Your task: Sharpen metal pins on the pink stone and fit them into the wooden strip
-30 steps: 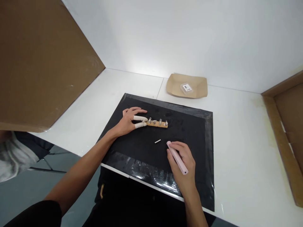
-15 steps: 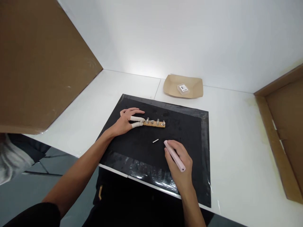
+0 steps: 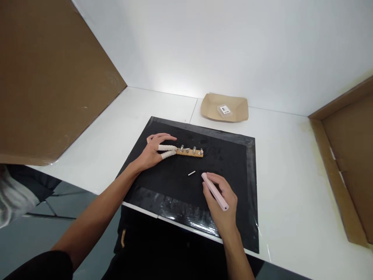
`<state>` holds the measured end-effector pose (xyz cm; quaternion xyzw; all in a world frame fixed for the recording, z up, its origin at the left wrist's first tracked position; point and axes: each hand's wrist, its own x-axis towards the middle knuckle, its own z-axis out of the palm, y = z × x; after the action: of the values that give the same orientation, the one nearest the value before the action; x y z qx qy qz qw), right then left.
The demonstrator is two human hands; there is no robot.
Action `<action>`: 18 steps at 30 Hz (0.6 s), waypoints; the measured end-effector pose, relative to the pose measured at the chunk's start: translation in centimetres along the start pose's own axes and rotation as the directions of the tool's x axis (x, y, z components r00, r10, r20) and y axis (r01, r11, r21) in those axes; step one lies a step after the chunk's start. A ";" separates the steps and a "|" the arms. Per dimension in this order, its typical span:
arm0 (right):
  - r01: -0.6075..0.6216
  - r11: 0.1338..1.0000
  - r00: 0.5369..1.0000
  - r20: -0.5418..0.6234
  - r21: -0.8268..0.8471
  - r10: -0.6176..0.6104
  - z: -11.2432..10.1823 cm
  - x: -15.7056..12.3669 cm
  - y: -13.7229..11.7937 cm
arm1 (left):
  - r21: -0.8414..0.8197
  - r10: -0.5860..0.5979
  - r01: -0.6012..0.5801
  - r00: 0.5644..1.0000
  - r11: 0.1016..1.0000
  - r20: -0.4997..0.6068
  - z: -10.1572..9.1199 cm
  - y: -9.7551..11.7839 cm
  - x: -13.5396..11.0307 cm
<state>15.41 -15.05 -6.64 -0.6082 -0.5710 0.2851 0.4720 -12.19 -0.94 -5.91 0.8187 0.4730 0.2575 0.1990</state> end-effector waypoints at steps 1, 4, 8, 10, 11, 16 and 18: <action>0.007 1.000 1.000 0.005 0.009 -0.007 0.0 0.0 0.0 | -0.023 -0.006 0.006 1.000 1.000 -0.017 -0.3 -0.1 -0.2; -0.002 0.997 1.000 0.007 0.071 0.001 -0.1 0.1 -0.5 | -0.087 -0.031 0.024 0.997 0.996 -0.077 -1.3 0.5 -1.3; 0.032 0.986 0.999 0.027 0.162 -0.037 0.0 0.4 -2.9 | -0.094 0.021 -0.035 0.989 0.995 -0.147 -1.8 3.7 -3.3; 0.100 0.975 0.994 0.015 0.198 -0.105 0.1 0.5 -4.8 | -0.123 0.031 -0.051 0.986 0.991 -0.165 -1.6 5.9 -4.3; 0.139 0.969 0.989 0.011 0.205 -0.144 0.2 0.5 -5.8 | -0.152 0.016 -0.044 0.984 0.987 -0.178 -1.4 6.9 -4.6; 0.377 0.926 0.917 0.155 -0.031 -0.368 0.1 -0.3 -8.4 | -0.297 -0.104 0.017 0.955 0.955 -0.278 -0.4 10.3 -5.7; 0.337 0.935 0.940 0.094 -0.111 -0.328 -0.1 -0.5 -8.1 | -0.332 -0.130 0.020 0.941 0.943 -0.312 -0.3 10.9 -6.0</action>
<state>11.95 -16.31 0.54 -0.5202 -0.6995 0.1871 0.4528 -7.52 -11.36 -0.87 0.7014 0.4820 0.4569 0.2588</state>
